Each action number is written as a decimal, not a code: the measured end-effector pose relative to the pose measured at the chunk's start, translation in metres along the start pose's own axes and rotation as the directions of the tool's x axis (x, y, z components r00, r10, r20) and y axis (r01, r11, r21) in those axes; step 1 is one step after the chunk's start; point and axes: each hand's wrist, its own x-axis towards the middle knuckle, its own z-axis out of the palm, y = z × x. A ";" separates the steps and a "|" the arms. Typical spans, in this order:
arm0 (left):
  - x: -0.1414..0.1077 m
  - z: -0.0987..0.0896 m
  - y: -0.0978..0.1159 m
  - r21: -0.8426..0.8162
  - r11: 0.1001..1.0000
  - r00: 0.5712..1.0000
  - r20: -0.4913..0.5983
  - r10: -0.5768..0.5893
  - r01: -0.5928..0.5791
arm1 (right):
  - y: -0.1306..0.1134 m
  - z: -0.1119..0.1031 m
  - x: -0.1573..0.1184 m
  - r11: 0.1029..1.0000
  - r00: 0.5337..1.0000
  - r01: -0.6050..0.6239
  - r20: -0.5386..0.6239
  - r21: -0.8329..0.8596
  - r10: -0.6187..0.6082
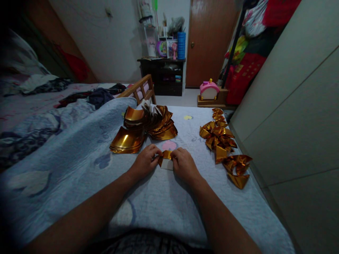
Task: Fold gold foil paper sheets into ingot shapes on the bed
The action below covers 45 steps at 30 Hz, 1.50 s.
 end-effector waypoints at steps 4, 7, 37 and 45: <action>-0.002 0.000 0.003 0.018 0.998 0.998 -0.028 0.061 -0.061 | 0.002 0.001 0.000 1.000 1.000 -0.015 -0.017 0.004 0.015; -0.005 0.001 0.009 0.005 0.984 0.984 0.001 0.178 -0.178 | 0.003 0.001 -0.001 1.000 1.000 -0.013 0.019 0.021 0.013; -0.006 0.006 0.027 0.226 0.892 0.914 0.206 0.349 -0.391 | 0.002 -0.004 0.000 0.994 0.996 -0.093 0.009 0.064 0.092; -0.006 0.009 0.018 0.205 0.896 0.917 0.164 0.365 -0.393 | 0.001 -0.005 0.000 0.989 0.993 -0.121 0.007 0.089 0.121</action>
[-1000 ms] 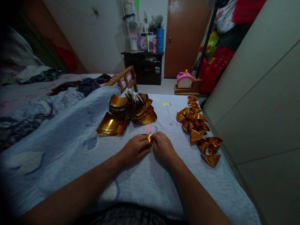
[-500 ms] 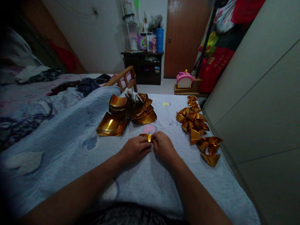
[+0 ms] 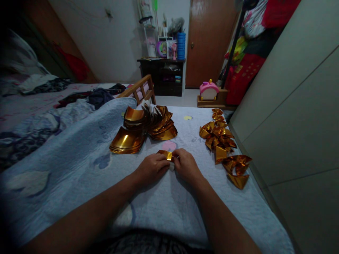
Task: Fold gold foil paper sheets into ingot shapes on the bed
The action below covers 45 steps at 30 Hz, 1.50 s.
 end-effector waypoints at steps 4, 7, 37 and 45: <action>-0.003 0.001 -0.005 -0.063 0.998 0.999 -0.026 -0.020 0.018 | 0.000 0.000 0.000 1.000 1.000 -0.008 0.008 0.028 0.008; -0.004 0.000 -0.006 -0.120 0.992 0.998 -0.039 -0.044 0.039 | -0.001 0.000 -0.001 0.999 1.000 0.004 0.009 0.039 -0.004; -0.005 -0.003 -0.007 -0.275 0.960 0.999 0.000 -0.045 0.044 | -0.001 0.001 0.000 0.999 0.999 0.035 0.031 0.000 -0.035; -0.003 -0.001 -0.007 -0.262 0.963 0.996 0.077 -0.051 0.070 | 0.001 0.001 -0.001 1.000 0.999 0.027 0.037 -0.001 -0.027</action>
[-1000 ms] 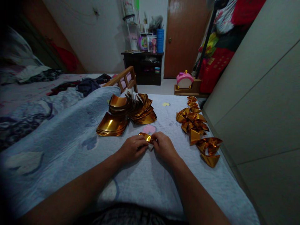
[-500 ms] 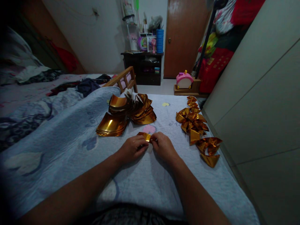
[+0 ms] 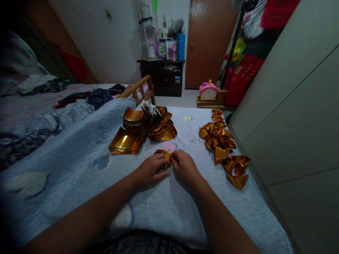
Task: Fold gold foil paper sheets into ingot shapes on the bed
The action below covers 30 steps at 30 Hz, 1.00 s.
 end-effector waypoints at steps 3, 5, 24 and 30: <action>0.000 0.003 -0.001 -0.001 1.000 1.000 0.000 -0.025 0.025 | 0.000 0.000 0.001 1.000 1.000 -0.013 0.012 -0.008 0.013; 0.001 0.004 -0.001 -0.006 0.999 0.999 0.000 -0.032 0.032 | -0.001 0.000 0.001 1.000 1.000 -0.017 0.016 -0.013 0.018; 0.005 0.005 0.006 -0.020 0.987 0.988 0.004 -0.156 0.157 | 0.000 0.000 0.002 0.999 0.999 -0.020 0.035 -0.027 0.021; 0.005 0.007 0.005 -0.047 0.987 0.987 -0.032 -0.159 0.157 | 0.000 0.000 0.001 1.000 0.999 -0.012 0.034 -0.017 0.012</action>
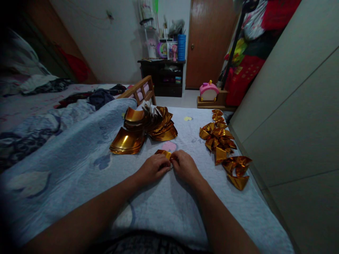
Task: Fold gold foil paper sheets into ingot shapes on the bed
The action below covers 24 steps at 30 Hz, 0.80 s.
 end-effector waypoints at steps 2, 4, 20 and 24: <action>0.000 -0.001 0.000 -0.028 1.000 1.000 -0.023 0.005 -0.005 | 0.000 0.000 -0.001 1.000 1.000 0.015 -0.008 0.014 -0.014; 0.000 -0.003 0.000 -0.069 0.998 0.999 -0.045 -0.001 -0.002 | -0.001 0.000 -0.002 0.998 0.999 0.048 -0.005 0.040 -0.048; -0.001 -0.010 -0.002 -0.229 0.973 0.999 -0.040 0.005 -0.014 | 0.000 0.006 -0.001 0.998 0.995 0.059 0.078 -0.001 -0.058; -0.002 -0.010 -0.002 -0.199 0.980 0.998 -0.056 -0.028 0.016 | 0.002 0.005 -0.001 0.998 0.995 0.064 0.078 0.019 -0.065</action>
